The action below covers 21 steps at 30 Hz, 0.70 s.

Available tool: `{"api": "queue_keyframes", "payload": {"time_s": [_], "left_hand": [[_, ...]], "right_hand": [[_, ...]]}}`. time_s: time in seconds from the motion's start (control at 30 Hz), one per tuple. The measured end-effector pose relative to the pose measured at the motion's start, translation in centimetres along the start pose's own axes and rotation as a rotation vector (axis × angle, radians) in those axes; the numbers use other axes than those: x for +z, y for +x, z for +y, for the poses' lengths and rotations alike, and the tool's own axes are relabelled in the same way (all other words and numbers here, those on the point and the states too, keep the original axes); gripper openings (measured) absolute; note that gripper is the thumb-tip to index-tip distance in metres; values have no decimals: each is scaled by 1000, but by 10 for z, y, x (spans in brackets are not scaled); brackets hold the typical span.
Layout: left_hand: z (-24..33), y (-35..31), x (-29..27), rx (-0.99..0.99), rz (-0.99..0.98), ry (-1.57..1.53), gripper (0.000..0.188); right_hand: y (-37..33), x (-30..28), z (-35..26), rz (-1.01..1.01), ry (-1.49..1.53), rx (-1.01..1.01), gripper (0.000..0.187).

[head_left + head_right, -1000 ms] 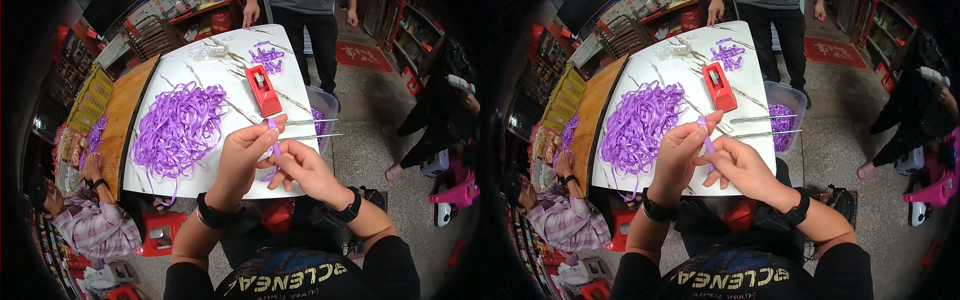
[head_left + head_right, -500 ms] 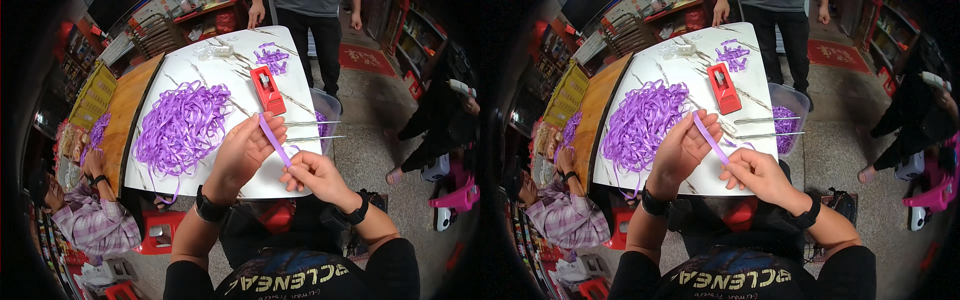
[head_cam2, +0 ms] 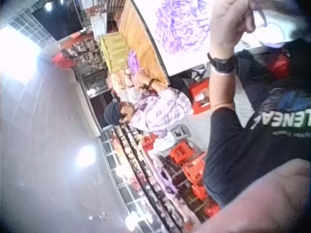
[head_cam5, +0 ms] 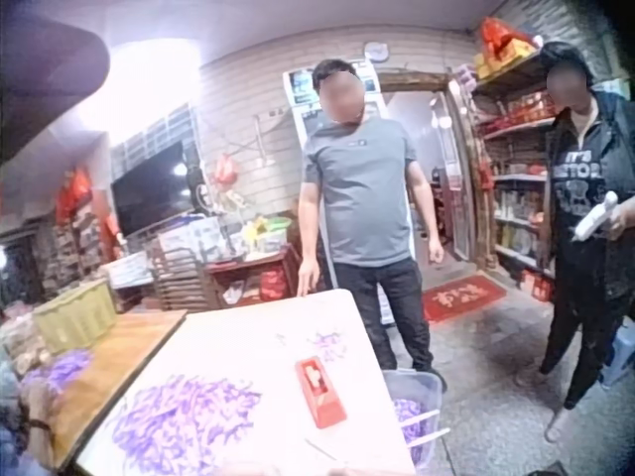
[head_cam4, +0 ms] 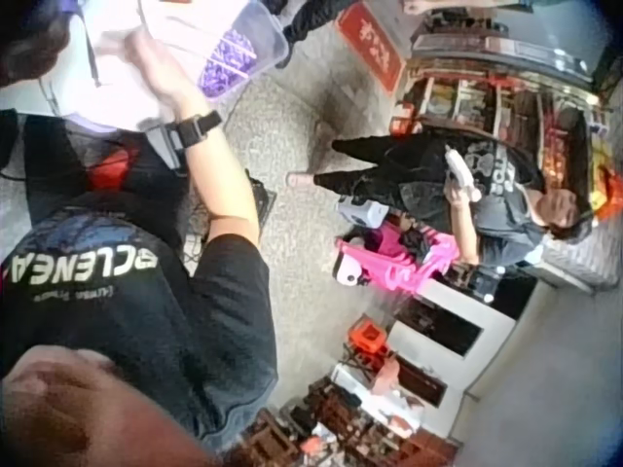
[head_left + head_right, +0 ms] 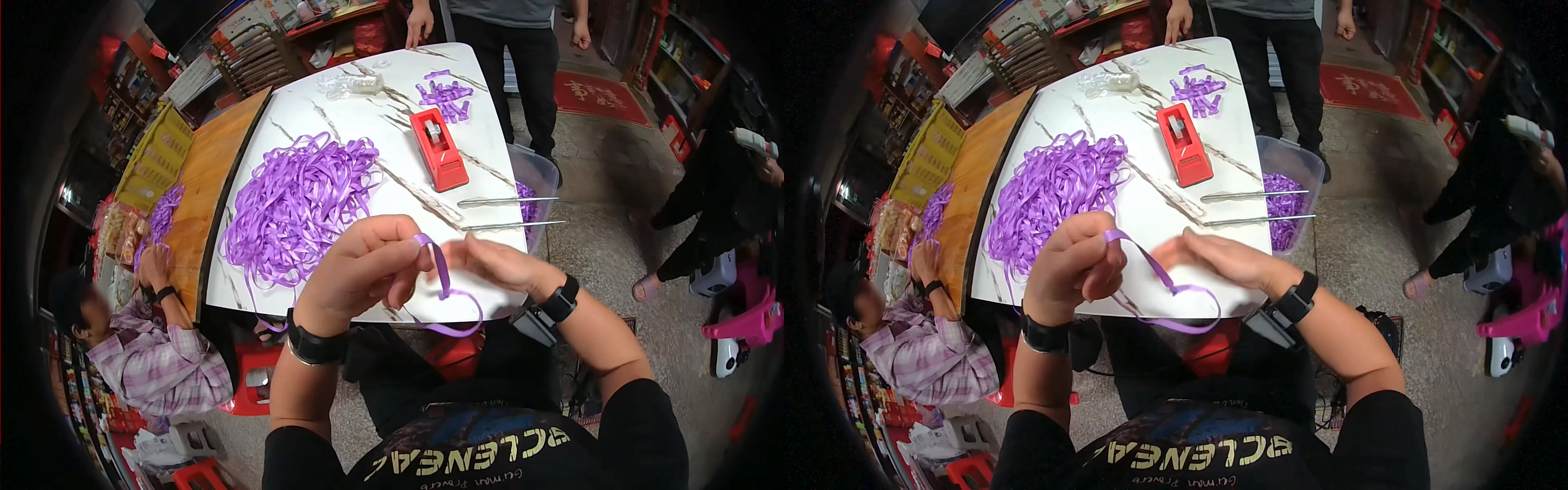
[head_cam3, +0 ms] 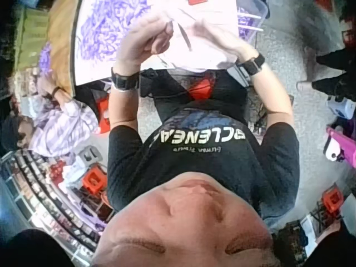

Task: Bundling purple ribbons and securing them at a table.

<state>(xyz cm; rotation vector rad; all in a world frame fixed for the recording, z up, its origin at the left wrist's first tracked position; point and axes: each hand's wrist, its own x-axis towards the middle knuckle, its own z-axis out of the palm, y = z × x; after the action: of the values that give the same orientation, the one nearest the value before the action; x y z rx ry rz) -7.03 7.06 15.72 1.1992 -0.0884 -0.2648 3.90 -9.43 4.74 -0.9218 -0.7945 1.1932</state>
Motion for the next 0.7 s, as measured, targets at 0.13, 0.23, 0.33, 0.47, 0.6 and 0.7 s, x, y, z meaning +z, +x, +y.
{"api": "queue_keyframes", "payload": {"time_s": [0.13,0.23,0.33,0.47,0.6,0.7], "left_hand": [[3,-18,-8,114,126,212,8],[9,-31,0,37,385,464,4],[6,-49,-14,16,455,475,8],[4,-60,-30,50,468,552,8],[-7,-68,-42,78,450,970,13],[-12,-63,-42,-167,310,1282,29]], "right_hand": [[-7,0,4,-165,42,164,48],[-16,3,1,-174,136,152,45],[-24,3,-2,-149,287,209,43],[-40,-1,-16,-84,194,271,33],[-48,10,-38,86,-214,297,22],[-54,13,-41,153,-439,189,20]]}}
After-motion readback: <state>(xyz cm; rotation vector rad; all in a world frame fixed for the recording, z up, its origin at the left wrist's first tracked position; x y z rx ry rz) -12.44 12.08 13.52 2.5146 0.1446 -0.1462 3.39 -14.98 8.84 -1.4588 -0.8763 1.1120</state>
